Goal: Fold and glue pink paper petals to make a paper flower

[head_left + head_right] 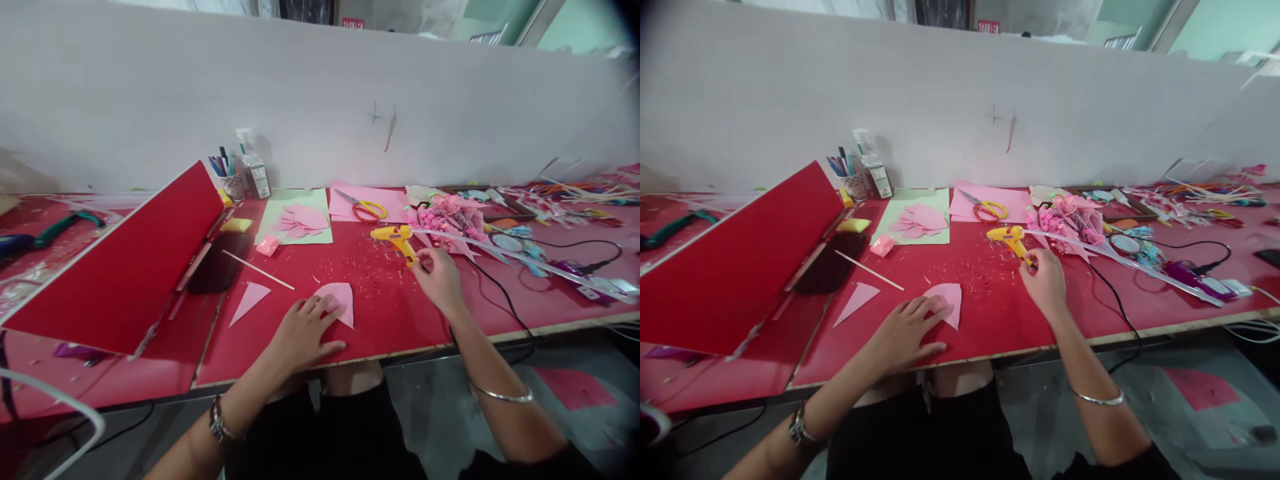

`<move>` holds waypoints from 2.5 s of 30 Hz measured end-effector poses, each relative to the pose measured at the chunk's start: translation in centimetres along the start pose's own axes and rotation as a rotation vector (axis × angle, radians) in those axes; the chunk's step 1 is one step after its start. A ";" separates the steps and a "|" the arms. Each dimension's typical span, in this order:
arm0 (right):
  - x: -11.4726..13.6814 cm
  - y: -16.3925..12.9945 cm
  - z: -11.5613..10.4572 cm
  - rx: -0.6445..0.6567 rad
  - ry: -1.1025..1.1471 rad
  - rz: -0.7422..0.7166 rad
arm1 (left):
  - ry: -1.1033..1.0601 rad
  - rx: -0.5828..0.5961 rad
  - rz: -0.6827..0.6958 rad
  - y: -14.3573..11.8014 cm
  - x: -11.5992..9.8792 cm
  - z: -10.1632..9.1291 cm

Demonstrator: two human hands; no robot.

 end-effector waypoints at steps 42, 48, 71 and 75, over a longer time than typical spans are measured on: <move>5.3 3.4 4.9 0.663 -0.221 -0.490 | -0.110 -0.106 0.297 3.9 8.6 0.5; 5.3 3.3 5.1 0.680 -0.237 -0.540 | -0.119 -0.096 0.281 3.9 8.6 0.6; 4.4 3.9 5.2 0.653 -0.299 -0.547 | -0.149 -0.109 0.288 3.9 8.6 0.7; 4.3 4.1 5.1 0.629 -0.306 -0.535 | -0.162 -0.129 0.290 3.9 8.6 0.5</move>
Point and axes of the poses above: each hand's wrist, its own y-axis towards the middle knuckle, its own z-axis out of the palm, x = y × z, the point moved 3 cm from there along y, towards the middle knuckle, and after that the axes turned 10 degrees about z, right-handed, at the moved point
